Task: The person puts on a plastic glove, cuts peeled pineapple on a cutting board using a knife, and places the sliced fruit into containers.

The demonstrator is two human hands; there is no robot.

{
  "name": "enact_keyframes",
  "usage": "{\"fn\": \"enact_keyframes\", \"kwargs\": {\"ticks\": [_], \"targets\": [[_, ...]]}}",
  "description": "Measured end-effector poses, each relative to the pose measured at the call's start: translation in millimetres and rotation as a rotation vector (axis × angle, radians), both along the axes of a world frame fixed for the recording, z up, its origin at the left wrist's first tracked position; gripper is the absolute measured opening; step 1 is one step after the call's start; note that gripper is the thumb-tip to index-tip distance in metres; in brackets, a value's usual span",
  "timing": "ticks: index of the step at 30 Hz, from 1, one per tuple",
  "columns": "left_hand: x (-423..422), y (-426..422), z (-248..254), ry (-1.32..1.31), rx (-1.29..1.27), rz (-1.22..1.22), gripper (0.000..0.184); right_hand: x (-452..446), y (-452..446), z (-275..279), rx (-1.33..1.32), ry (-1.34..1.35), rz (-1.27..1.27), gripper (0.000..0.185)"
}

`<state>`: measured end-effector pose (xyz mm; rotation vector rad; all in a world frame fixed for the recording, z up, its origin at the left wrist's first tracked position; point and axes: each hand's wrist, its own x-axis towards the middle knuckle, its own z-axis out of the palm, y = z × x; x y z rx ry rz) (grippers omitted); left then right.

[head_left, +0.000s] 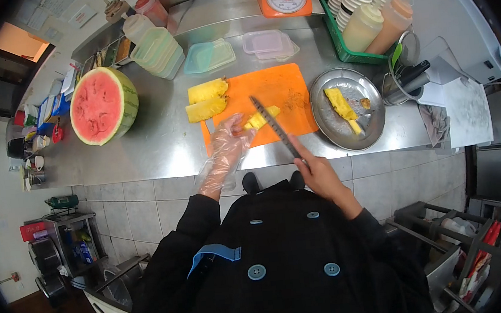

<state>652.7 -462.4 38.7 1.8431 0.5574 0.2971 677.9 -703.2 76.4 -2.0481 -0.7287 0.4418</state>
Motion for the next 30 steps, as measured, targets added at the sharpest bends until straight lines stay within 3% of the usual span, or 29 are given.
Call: {"fn": "enact_keyframes", "kwargs": {"ticks": [2,3,5,7,10,12,14,18,20,26,30], "targets": [[5.3,-2.3,47.6,0.202,0.356,-0.076,0.049,5.7,-8.0,14.2,0.008,-0.046,-0.072,0.063],[13.7,13.4,42.3,0.189,0.374,-0.066,0.049,10.4,-11.6,17.1,0.011,-0.083,-0.145,0.063],[38.9,66.4,27.0,-0.339,0.487,-0.09,0.054,16.8,-19.7,16.5,0.054,-0.217,-0.148,0.064],[63.5,111.4,95.6,-0.044,0.976,0.058,0.062,15.0,-28.0,16.3,0.084,-0.348,-0.154,0.065],[118.7,195.9,146.1,0.369,1.026,0.165,0.069,0.9,-36.0,20.0,-0.161,-0.114,-0.125,0.064],[143.9,245.9,151.0,0.481,1.018,0.146,0.07,-12.7,-38.9,5.8,-0.131,-0.143,-0.101,0.064],[167.0,283.3,138.6,0.757,1.128,-0.297,0.075,-17.6,-35.1,3.7,-0.112,-0.169,-0.099,0.065],[173.3,296.1,127.8,0.752,1.239,-0.256,0.079,-23.9,-35.0,-2.8,-0.15,-0.187,-0.136,0.065],[170.1,289.5,133.9,0.721,1.148,-0.223,0.092,-22.4,-32.6,-1.5,-0.175,-0.212,-0.125,0.065],[168.6,292.8,135.2,0.712,1.176,-0.25,0.093,-21.1,-19.0,7.6,-0.181,-0.199,-0.128,0.064],[165.6,276.0,176.6,0.619,1.114,-0.231,0.097,-22.7,-17.2,9.2,-0.188,-0.169,-0.107,0.063]]}}
